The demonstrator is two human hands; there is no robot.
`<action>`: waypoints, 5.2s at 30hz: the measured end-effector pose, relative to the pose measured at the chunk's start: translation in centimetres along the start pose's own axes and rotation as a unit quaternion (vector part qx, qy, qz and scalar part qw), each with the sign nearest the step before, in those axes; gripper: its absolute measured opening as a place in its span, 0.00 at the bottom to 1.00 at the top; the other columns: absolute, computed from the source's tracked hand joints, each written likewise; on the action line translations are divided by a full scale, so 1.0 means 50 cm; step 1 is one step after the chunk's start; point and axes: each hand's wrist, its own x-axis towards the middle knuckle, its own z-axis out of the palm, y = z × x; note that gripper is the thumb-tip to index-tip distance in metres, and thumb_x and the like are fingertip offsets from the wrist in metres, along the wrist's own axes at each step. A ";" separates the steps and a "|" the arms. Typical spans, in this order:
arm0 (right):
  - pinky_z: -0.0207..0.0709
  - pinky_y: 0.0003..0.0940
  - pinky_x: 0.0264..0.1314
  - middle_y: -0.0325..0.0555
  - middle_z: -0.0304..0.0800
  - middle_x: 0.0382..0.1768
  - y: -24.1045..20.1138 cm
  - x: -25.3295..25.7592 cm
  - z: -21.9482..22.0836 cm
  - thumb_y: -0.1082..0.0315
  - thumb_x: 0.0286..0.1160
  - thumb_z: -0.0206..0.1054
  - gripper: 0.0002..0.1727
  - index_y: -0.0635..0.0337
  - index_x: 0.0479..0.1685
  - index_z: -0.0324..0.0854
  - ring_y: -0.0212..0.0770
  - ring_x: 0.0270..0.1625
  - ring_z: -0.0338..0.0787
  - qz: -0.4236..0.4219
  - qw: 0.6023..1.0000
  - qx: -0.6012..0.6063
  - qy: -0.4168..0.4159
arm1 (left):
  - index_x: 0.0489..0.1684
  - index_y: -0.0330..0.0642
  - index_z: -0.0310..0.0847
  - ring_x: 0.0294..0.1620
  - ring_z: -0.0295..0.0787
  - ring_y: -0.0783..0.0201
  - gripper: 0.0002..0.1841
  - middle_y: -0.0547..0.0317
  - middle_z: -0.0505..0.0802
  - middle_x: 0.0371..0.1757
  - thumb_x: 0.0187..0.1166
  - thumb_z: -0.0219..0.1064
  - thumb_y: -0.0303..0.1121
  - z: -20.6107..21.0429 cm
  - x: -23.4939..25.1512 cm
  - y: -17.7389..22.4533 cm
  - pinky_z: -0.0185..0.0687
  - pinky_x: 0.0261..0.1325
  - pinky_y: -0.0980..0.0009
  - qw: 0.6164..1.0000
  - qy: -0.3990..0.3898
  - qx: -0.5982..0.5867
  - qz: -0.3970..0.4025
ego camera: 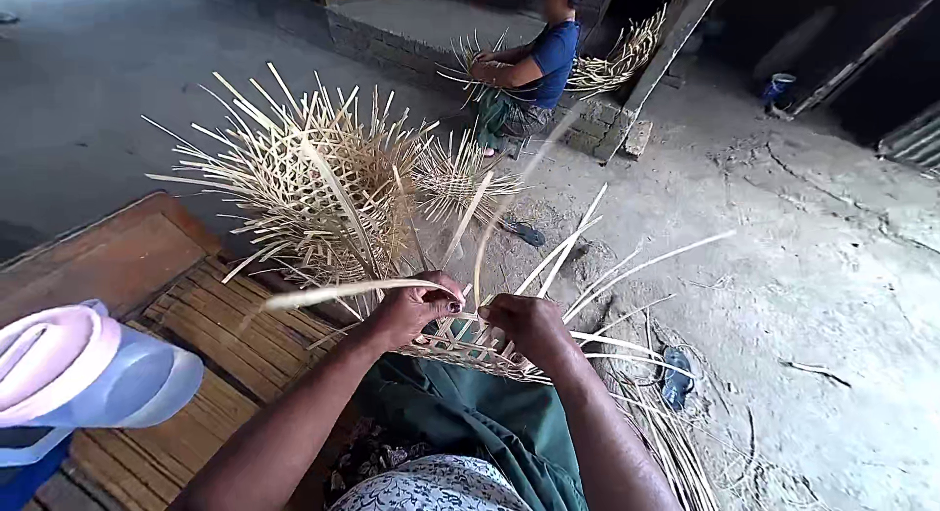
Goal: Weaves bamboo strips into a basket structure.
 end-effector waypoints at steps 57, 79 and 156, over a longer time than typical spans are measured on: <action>0.83 0.23 0.28 0.38 0.93 0.36 0.122 -0.004 0.075 0.77 0.69 0.67 0.08 0.55 0.32 0.90 0.28 0.28 0.88 -0.070 0.831 0.552 -0.024 | 0.48 0.48 0.95 0.45 0.87 0.57 0.12 0.58 0.94 0.39 0.75 0.65 0.29 0.055 0.020 0.010 0.84 0.48 0.60 0.908 -0.019 0.380 0.178; 0.81 0.23 0.38 0.53 0.86 0.38 0.050 -0.033 0.182 0.78 0.75 0.62 0.20 0.52 0.58 0.94 0.34 0.35 0.85 -0.235 0.912 0.092 0.323 | 0.45 0.42 0.82 0.33 0.90 0.73 0.07 0.65 0.92 0.34 0.81 0.59 0.32 0.000 -0.004 0.035 0.88 0.40 0.72 0.991 0.032 0.128 -0.027; 0.78 0.31 0.27 0.38 0.82 0.23 0.141 -0.361 -0.157 0.56 0.89 0.61 0.16 0.59 0.49 0.87 0.29 0.19 0.78 0.239 0.966 0.072 0.072 | 0.45 0.39 0.90 0.41 0.86 0.81 0.05 0.69 0.94 0.44 0.76 0.72 0.25 0.335 0.102 0.068 0.83 0.48 0.82 0.958 -0.275 -0.079 -0.032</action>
